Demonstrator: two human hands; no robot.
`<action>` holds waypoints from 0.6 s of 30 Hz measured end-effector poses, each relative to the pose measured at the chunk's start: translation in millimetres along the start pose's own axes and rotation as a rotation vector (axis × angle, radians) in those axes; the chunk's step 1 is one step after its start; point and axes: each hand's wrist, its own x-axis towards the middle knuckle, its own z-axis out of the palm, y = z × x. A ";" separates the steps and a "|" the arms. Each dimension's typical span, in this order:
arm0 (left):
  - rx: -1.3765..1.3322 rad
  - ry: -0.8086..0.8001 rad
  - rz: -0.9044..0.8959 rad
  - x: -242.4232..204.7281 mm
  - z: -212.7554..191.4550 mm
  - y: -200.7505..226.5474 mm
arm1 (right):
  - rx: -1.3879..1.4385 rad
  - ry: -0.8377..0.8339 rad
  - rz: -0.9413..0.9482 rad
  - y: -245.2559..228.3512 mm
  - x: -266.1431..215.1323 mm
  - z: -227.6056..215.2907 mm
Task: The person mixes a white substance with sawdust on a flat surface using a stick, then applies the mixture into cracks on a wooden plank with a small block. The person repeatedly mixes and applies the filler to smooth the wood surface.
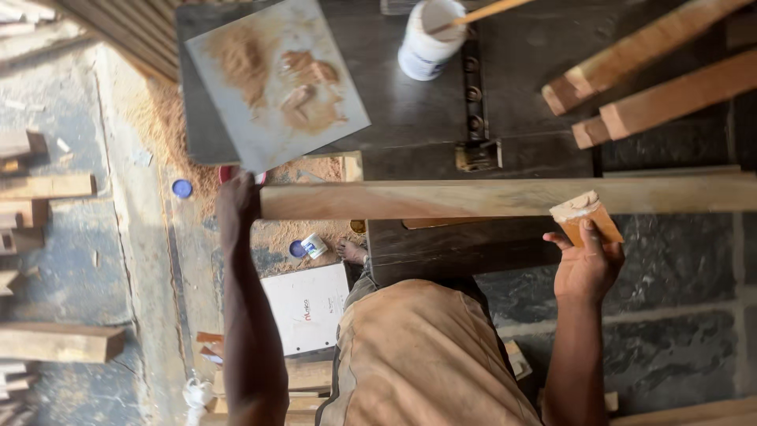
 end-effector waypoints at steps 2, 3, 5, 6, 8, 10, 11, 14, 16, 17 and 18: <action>-0.118 -0.050 -0.259 -23.0 -12.2 6.2 | -0.002 0.083 -0.045 4.5 5.3 -22.7; -0.186 -0.071 -0.415 -39.3 -19.2 12.0 | 0.003 0.104 -0.068 6.4 9.1 -30.5; -0.217 -0.060 -0.556 -69.8 -33.2 28.2 | 0.027 0.120 -0.101 8.2 27.2 -35.2; -0.241 -0.094 -0.605 -86.6 -39.8 35.3 | 0.038 0.127 -0.104 7.9 33.1 -37.0; -0.231 -0.111 -0.612 -124.5 -47.0 45.5 | -0.013 0.159 -0.122 9.9 46.0 -37.5; -0.217 -0.081 -0.664 -153.1 -42.3 48.9 | -0.141 0.207 -0.150 14.6 58.6 -36.7; -0.236 -0.067 -0.759 -165.0 -37.3 46.5 | -0.169 0.123 -0.187 16.1 63.0 -38.5; -0.239 0.024 -0.634 -198.7 -23.6 26.2 | -0.230 -0.065 -0.252 28.7 74.6 -39.0; -0.281 0.028 -0.629 -202.7 -16.0 11.2 | -0.319 -0.118 -0.224 39.9 77.6 -32.4; -0.289 0.014 -0.632 -197.5 -12.8 4.3 | -0.399 -0.145 -0.206 43.6 76.7 -28.7; -0.301 -0.001 -0.639 -190.1 -12.0 -1.6 | -0.474 -0.208 -0.255 44.8 75.2 -24.1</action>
